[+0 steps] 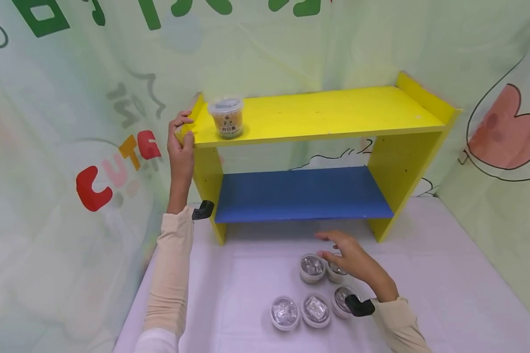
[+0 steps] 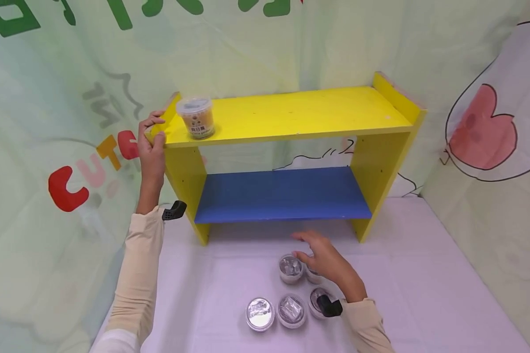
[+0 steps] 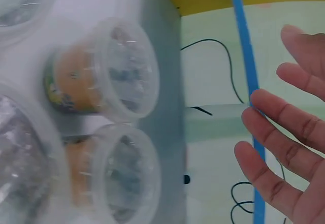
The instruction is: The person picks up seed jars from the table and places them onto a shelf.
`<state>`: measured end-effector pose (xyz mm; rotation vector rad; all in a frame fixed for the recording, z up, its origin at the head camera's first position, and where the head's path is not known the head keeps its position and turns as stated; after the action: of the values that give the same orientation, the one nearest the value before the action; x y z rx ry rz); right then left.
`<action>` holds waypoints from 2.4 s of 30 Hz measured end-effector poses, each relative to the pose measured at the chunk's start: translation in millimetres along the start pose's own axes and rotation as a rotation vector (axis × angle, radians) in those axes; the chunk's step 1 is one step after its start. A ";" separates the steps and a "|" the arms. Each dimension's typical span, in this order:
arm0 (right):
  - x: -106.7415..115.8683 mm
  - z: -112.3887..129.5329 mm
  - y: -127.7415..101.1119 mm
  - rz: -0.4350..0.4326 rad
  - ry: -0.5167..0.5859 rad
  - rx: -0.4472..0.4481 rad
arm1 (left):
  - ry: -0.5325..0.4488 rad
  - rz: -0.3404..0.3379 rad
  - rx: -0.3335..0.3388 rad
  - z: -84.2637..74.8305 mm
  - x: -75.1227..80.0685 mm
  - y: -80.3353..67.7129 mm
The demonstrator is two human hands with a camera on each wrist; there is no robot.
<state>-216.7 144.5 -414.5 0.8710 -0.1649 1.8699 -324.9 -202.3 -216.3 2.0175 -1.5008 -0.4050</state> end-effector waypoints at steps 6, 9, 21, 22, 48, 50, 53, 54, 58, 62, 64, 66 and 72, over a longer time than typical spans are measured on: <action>-14.1 -12.1 -5.0 0.033 -0.002 -0.022 | 0.001 -0.012 -0.005 0.9 1.5 -1.7; -19.6 -17.9 -9.2 0.044 -0.005 -0.047 | -0.001 -0.010 -0.012 -0.7 0.9 -1.9; -39.7 -32.7 -22.3 0.131 -0.019 -0.160 | 0.000 -0.010 -0.003 -5.9 -1.0 -1.9; -41.3 -34.0 -23.1 0.136 -0.027 -0.161 | -0.001 -0.012 -0.004 -5.6 -1.1 -1.9; -62.0 -43.3 -19.6 0.112 -0.175 -0.223 | 0.002 -0.016 -0.011 1.5 0.1 -0.2; -63.3 -44.4 -19.0 0.104 -0.194 -0.219 | 0.008 -0.016 -0.017 -2.3 -0.4 -1.5; -64.5 -44.4 -18.2 0.096 -0.219 -0.206 | 0.009 -0.016 -0.029 -3.5 -0.6 -2.0; -64.8 -44.2 -18.0 0.094 -0.223 -0.204 | 0.009 -0.015 -0.030 -3.1 -0.6 -2.0; -65.6 -43.3 -17.8 0.098 -0.233 -0.213 | 0.015 -0.011 -0.023 -2.9 -1.0 -2.3; -66.0 -43.0 -17.4 0.085 -0.234 -0.231 | 0.020 -0.010 -0.015 -3.0 -1.2 -2.1; -65.9 -42.9 -17.3 0.071 -0.236 -0.230 | 0.022 -0.010 -0.013 -3.2 -1.1 -2.1; -65.9 -43.0 -17.3 0.062 -0.235 -0.233 | 0.025 -0.011 -0.008 -3.5 -0.9 -2.5; -66.3 -43.5 -17.1 0.029 -0.242 -0.198 | 0.019 -0.021 -0.022 -4.0 -0.2 -2.8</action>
<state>-209.4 123.8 -492.7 0.9582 -0.5060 1.7353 -320.6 -200.5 -214.9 2.0163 -1.4581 -0.4082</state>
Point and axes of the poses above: each hand's wrist, its own y-axis towards the middle knuckle, its own x-axis out of the back of the hand, z = x × y, the point moved 7 cm from there along y, towards the middle knuckle, and after that the axes turned 11 degrees about y, right-handed, at the moved point
